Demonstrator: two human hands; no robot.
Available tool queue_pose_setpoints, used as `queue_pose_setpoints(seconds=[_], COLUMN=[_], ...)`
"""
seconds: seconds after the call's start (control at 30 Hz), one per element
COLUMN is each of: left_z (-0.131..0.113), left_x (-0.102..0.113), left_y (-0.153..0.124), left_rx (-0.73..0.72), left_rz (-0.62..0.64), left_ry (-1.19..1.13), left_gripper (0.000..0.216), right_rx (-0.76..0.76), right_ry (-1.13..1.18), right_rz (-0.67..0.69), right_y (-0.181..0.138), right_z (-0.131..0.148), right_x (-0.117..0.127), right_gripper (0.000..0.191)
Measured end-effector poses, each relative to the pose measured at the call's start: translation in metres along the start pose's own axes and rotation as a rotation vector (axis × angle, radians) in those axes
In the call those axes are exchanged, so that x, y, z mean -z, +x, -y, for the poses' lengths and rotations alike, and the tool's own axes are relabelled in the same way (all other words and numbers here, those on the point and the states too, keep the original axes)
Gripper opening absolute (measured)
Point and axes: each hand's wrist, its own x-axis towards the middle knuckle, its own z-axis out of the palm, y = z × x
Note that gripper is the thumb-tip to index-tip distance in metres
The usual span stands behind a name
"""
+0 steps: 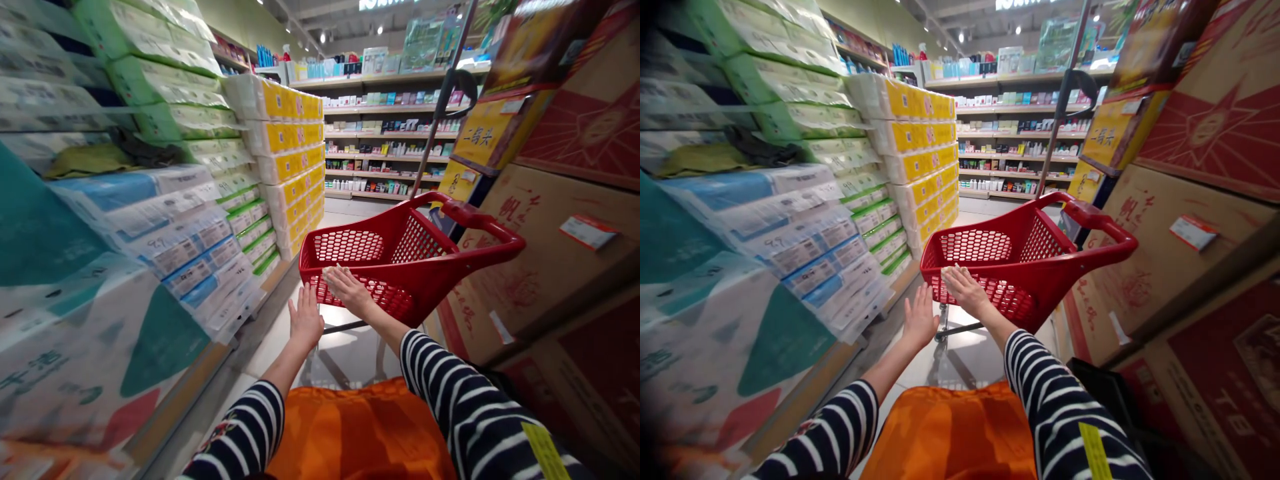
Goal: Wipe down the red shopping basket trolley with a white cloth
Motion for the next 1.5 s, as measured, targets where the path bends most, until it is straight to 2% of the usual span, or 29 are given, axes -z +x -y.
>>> queue_pose_setpoints(seconds=[0.1, 0.2, 0.3, 0.37, 0.43, 0.5, 0.57, 0.63, 0.77, 0.83, 0.9, 1.0, 1.07, 1.13, 1.23, 1.4, 1.5], left_z=[-0.011, -0.020, -0.027, -0.032, -0.039, -0.047, -0.055, -0.062, -0.069, -0.071, -0.074, -0.084, -0.092, -0.100, -0.108, -0.115, -0.119], left_x=[-0.005, -0.015, -0.021, -0.020, -0.016, -0.012, -0.010, -0.011, -0.024, -0.030, -0.033, -0.028, -0.022, -0.018, -0.020, -0.035, -0.040], left_y=[-0.005, -0.014, -0.015, -0.011, -0.004, 0.002, 0.005, 0.003, -0.007, -0.010, -0.008, -0.001, 0.004, 0.006, 0.003, -0.012, -0.016], left_rx=[-0.043, -0.074, -0.111, -0.136, -0.151, -0.161, -0.179, -0.211, -0.297, -0.332, -0.352, -0.335, -0.312, -0.306, -0.343, -0.440, -0.471], left_rz=[-0.010, 0.026, 0.065, 0.063, 0.039, 0.013, 0.007, 0.011, 0.045, 0.062, 0.067, 0.042, 0.010, -0.003, 0.022, 0.070, 0.110], left_ry=[-0.005, 0.010, 0.027, 0.032, 0.038, 0.044, 0.050, 0.058, 0.079, 0.089, 0.088, 0.059, 0.037, 0.023, 0.024, 0.034, 0.025], left_gripper=[0.074, 0.073, 0.072, 0.072, 0.074, 0.074, 0.074, 0.073, 0.070, 0.069, 0.069, 0.071, 0.071, 0.072, 0.070, 0.067, 0.066], right_rx=[0.008, -0.053, -0.105, -0.075, -0.054, -0.093, -0.149, -0.170, -0.239, -0.278, -0.249, -0.185, -0.219, -0.270, -0.307, -0.366, -0.345], right_ry=[0.006, 0.030, 0.037, 0.047, 0.050, 0.038, 0.030, 0.040, 0.048, 0.040, 0.046, 0.052, 0.022, -0.019, -0.042, -0.021, -0.020], right_rz=[0.071, 0.210, 0.287, 0.221, 0.098, -0.006, -0.041, 0.005, 0.203, 0.241, 0.197, 0.031, -0.065, -0.098, -0.030, 0.215, 0.232], right_y=[-0.020, -0.054, -0.079, -0.082, -0.076, -0.068, -0.066, -0.075, -0.115, -0.131, -0.137, -0.126, -0.115, -0.110, -0.119, -0.161, -0.176], right_z=[-0.003, 0.009, 0.015, 0.009, -0.004, -0.020, -0.029, -0.029, -0.008, -0.001, -0.002, -0.020, -0.034, -0.043, -0.041, -0.018, -0.019], right_x=[-0.010, -0.027, -0.026, -0.011, 0.010, 0.026, 0.030, 0.021, -0.014, -0.020, -0.012, 0.020, 0.040, 0.049, 0.038, 0.002, 0.010], right_gripper=[0.043, 0.044, 0.045, 0.043, 0.040, 0.040, 0.040, 0.041, 0.043, 0.043, 0.042, 0.037, 0.035, 0.035, 0.039, 0.042, 0.040])
